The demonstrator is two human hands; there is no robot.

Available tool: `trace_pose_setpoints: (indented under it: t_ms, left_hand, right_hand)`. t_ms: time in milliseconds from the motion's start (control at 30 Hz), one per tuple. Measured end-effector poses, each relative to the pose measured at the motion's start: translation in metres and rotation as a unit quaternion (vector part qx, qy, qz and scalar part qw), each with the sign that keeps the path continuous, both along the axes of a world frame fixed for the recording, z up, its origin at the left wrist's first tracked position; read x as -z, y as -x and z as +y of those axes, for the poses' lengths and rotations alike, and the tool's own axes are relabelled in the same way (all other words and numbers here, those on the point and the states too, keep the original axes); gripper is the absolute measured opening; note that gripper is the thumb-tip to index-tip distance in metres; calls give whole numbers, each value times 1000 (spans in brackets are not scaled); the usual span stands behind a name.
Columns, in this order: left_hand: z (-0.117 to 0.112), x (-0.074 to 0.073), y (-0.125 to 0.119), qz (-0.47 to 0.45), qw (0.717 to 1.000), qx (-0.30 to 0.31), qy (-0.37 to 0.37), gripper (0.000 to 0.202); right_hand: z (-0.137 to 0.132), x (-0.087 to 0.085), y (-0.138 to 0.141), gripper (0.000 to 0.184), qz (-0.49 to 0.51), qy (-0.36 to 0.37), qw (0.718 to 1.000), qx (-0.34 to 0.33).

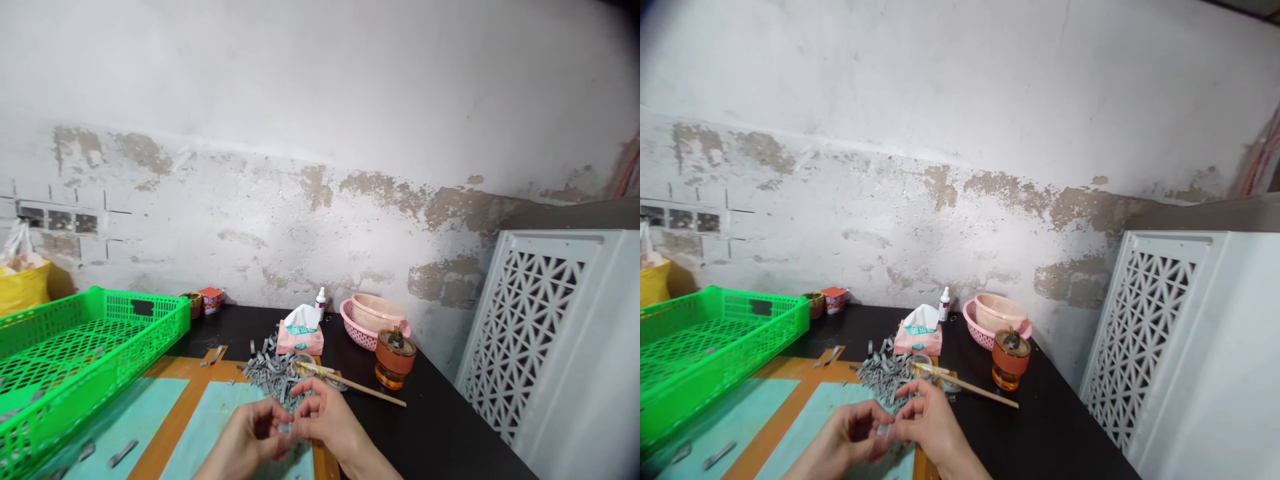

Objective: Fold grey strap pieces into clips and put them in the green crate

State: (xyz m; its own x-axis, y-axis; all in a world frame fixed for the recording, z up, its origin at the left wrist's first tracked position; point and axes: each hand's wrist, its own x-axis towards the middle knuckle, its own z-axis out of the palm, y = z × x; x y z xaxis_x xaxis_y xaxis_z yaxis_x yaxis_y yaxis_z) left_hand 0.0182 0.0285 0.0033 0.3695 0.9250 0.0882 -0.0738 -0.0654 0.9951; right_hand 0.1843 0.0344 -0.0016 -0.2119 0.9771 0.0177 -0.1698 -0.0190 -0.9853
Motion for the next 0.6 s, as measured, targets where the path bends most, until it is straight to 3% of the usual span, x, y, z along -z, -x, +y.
trace_pose_setpoints:
  t_ms: [167, 367, 467, 600]
  left_hand:
    - [5, 0, 5, -24, 998, 41, 41, 35]
    - [5, -8, 10, -38, 996, 34, 74, 37]
    - [3, -12, 12, -41, 995, 29, 84, 36]
    - [6, -5, 13, -49, 993, 49, 98, 37]
  right_hand:
    - [0, -4, 0, 58, -11, -10, 1000, -3]
    - [-4, -14, -7, 46, -30, -33, 999, -21]
    - [-6, -19, -17, 36, -35, -59, 996, -65]
    - [-10, -22, -24, 29, -24, -65, 991, -118]
